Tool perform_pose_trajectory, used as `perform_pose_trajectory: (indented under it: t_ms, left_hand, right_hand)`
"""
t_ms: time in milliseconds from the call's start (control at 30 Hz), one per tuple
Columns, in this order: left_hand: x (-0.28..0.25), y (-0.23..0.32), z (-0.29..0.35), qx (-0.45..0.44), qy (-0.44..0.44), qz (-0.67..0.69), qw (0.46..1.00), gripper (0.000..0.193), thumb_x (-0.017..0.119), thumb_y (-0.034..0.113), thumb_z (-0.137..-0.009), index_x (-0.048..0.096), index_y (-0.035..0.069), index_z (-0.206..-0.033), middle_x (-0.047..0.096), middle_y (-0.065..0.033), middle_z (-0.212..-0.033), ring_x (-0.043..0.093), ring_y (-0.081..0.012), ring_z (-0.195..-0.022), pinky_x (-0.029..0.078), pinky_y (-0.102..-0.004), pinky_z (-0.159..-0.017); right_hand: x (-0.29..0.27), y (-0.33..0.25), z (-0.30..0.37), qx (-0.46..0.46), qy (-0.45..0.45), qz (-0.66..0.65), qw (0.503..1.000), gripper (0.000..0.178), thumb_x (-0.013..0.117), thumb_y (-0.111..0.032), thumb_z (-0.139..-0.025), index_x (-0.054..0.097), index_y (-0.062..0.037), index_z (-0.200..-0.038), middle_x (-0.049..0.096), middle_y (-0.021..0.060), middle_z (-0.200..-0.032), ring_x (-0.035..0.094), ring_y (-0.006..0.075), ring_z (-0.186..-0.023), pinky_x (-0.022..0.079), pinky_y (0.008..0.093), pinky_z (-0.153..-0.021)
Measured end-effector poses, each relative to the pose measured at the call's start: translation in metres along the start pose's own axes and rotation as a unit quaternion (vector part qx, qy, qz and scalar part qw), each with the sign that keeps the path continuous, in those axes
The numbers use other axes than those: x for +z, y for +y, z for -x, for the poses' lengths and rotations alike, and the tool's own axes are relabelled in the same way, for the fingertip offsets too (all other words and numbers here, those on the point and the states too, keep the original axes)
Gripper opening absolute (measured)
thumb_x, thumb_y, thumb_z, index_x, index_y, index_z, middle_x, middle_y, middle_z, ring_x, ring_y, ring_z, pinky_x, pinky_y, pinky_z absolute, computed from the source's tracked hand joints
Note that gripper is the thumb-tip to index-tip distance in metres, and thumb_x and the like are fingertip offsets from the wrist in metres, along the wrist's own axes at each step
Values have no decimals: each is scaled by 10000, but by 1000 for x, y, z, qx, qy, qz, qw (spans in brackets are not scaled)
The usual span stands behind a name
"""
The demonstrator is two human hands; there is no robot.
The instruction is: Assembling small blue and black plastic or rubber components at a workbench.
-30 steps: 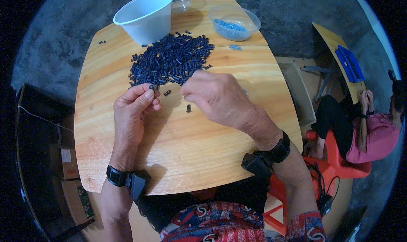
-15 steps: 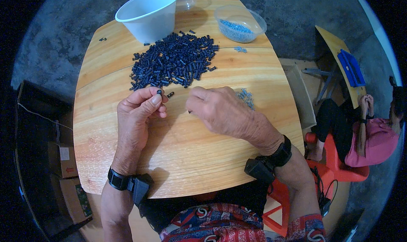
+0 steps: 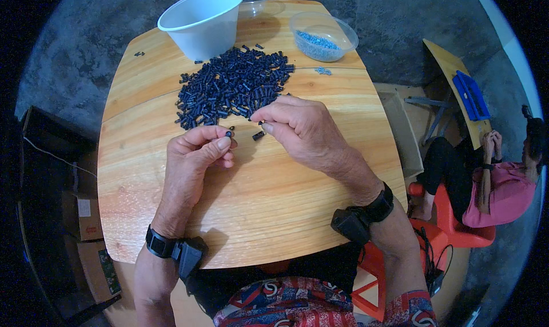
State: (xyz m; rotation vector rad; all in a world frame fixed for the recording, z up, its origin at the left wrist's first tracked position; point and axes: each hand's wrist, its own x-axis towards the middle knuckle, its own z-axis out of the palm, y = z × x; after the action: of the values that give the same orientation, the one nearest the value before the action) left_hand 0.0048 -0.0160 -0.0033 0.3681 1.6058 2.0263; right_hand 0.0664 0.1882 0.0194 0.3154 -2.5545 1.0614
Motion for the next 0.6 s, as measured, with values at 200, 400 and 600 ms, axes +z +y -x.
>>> perform_pose_trajectory:
  t_ms: [200,400,600]
  left_hand:
    - [3,1,0,-16,14,9,1000,99,650,24,-846,668,-23,-932,657,-61,-740,613,-95,-639,525,-210,-589]
    - [2,-4,2,-21,-30,-10,999,117,665,58,-844,670,-1,-944,680,-73,-803,626,-104,-668,538,-227,-613]
    - [6,-6,5,-46,-58,39,996,128,671,56,-838,671,7,-957,678,-72,-804,635,-111,-669,544,-231,-614]
  right_hand:
    - [3,4,2,27,-11,23,999,120,615,-32,-803,643,-16,-919,642,117,-783,636,208,-687,494,299,-626]
    - [1,0,0,215,-16,-203,955,83,644,-49,-835,638,2,-900,633,36,-707,586,71,-594,466,222,-523]
    - [6,-4,3,207,-49,-310,926,116,679,-77,-835,645,-7,-920,620,0,-719,538,26,-569,434,177,-469]
